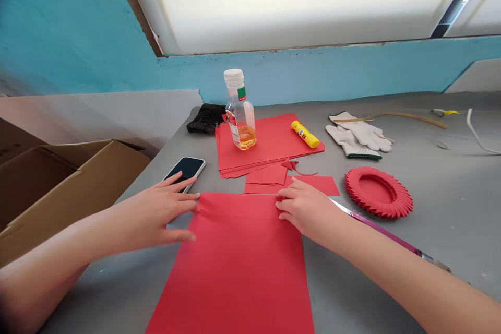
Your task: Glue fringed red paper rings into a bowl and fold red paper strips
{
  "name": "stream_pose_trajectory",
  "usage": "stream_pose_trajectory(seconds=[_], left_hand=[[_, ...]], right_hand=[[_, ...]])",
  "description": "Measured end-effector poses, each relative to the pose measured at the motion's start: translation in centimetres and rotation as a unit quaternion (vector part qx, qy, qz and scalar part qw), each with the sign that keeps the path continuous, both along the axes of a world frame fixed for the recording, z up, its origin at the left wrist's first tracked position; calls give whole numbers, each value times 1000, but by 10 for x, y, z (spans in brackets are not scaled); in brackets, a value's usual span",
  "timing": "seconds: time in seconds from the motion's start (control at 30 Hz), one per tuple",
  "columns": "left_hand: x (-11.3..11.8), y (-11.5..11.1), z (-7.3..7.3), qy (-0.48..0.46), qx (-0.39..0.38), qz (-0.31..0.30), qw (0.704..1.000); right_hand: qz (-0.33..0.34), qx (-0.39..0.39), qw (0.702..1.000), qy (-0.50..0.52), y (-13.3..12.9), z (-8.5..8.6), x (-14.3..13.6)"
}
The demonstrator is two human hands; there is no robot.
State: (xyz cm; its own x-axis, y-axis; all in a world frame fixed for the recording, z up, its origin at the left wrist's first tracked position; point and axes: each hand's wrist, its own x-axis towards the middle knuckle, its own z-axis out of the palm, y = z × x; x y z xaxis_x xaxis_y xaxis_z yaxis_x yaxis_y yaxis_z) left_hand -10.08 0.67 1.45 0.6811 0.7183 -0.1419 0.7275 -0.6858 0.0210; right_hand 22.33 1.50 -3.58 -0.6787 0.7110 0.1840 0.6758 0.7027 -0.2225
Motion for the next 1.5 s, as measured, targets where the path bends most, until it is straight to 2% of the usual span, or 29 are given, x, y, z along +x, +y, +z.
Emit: stream_pose_trajectory(seconds=[0.07,0.13,0.2,0.27,0.43,0.57,0.73,0.83,1.1,1.27,1.37,1.5], left_hand=[[17,-1,-3,-20,65,13,998],[36,-1,-10,-53,105,-24,993],[51,1,-20,-72,102,-82,989],[60,5,-30,-80,84,-92,989],[58,13,-41,-120,11,-52,991],[53,16,-40,-171,-30,-23,985],[52,19,-41,-166,-44,1,985],[52,20,-38,-160,-29,6,987],[53,13,-34,-134,19,-4,991],[55,5,-33,-86,78,-34,993],[55,1,-32,-50,105,-52,992],[55,-4,-33,-20,128,-77,989]], right_hand=[[-1,-28,999,-16,0,3,-1],[-18,-46,999,-19,-1,7,-4],[-41,-54,998,-13,-2,12,-10],[-53,-63,996,-18,-3,17,-20],[-46,-74,993,-73,1,19,-44],[-72,-86,993,-38,4,11,-49],[-103,-147,984,8,3,8,-49],[-114,-157,981,14,-2,9,-48],[-101,-23,994,-46,-16,12,-43],[-112,57,981,-146,-24,16,-43],[-89,106,977,-163,-26,16,-43],[-66,115,978,-159,-26,16,-42]])
